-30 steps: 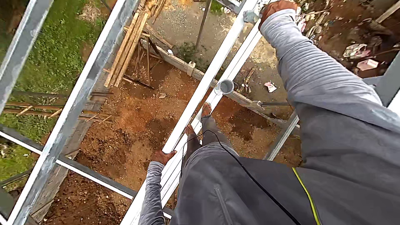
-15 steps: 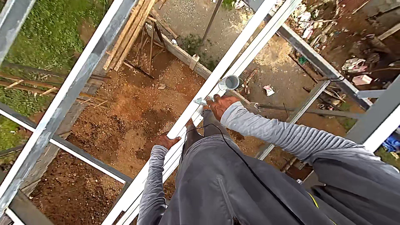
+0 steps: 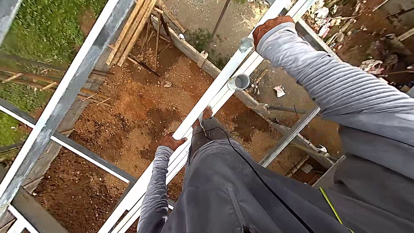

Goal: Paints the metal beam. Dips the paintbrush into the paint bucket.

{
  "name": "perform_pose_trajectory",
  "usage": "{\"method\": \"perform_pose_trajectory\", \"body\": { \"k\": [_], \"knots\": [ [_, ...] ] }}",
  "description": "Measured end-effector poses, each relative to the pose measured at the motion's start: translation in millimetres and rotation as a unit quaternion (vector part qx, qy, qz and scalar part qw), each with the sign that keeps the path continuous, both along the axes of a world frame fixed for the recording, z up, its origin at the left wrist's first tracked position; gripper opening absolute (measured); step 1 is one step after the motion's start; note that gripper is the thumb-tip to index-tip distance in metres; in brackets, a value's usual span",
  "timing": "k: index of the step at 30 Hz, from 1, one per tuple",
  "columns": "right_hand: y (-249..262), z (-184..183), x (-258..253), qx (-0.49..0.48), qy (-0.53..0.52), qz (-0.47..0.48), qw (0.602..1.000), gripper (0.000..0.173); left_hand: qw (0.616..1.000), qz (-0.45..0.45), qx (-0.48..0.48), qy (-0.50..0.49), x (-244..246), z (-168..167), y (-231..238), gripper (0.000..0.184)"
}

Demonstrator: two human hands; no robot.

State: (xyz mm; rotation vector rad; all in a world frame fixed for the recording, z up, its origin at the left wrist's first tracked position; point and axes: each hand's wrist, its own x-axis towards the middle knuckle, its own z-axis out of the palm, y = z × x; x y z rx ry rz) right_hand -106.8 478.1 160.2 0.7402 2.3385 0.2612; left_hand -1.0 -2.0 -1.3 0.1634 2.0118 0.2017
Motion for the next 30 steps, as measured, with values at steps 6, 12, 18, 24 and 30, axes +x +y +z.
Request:
{"method": "perform_pose_trajectory", "body": {
  "k": [6,12,18,24,30],
  "knots": [
    [-46,7,30,-0.032,-0.002,0.008,0.999,0.024,1.000,0.002,-0.006,-0.003,0,-1,-1,0.089],
    [-172,25,89,-0.237,-0.087,0.063,0.966,0.038,1.000,0.007,-0.001,0.002,1,0,0,0.087],
    [-166,12,92,-0.300,-0.112,0.085,0.943,0.039,1.000,-0.005,-0.019,-0.002,0,-1,1,0.090],
    [-31,-13,62,-0.142,-0.052,0.092,0.984,0.025,1.000,-0.013,-0.023,0.009,1,-6,-3,0.088],
    [52,13,33,-0.032,0.096,0.037,0.994,0.024,1.000,-0.002,-0.010,0.018,0,-9,-3,0.086]
  ]
}}
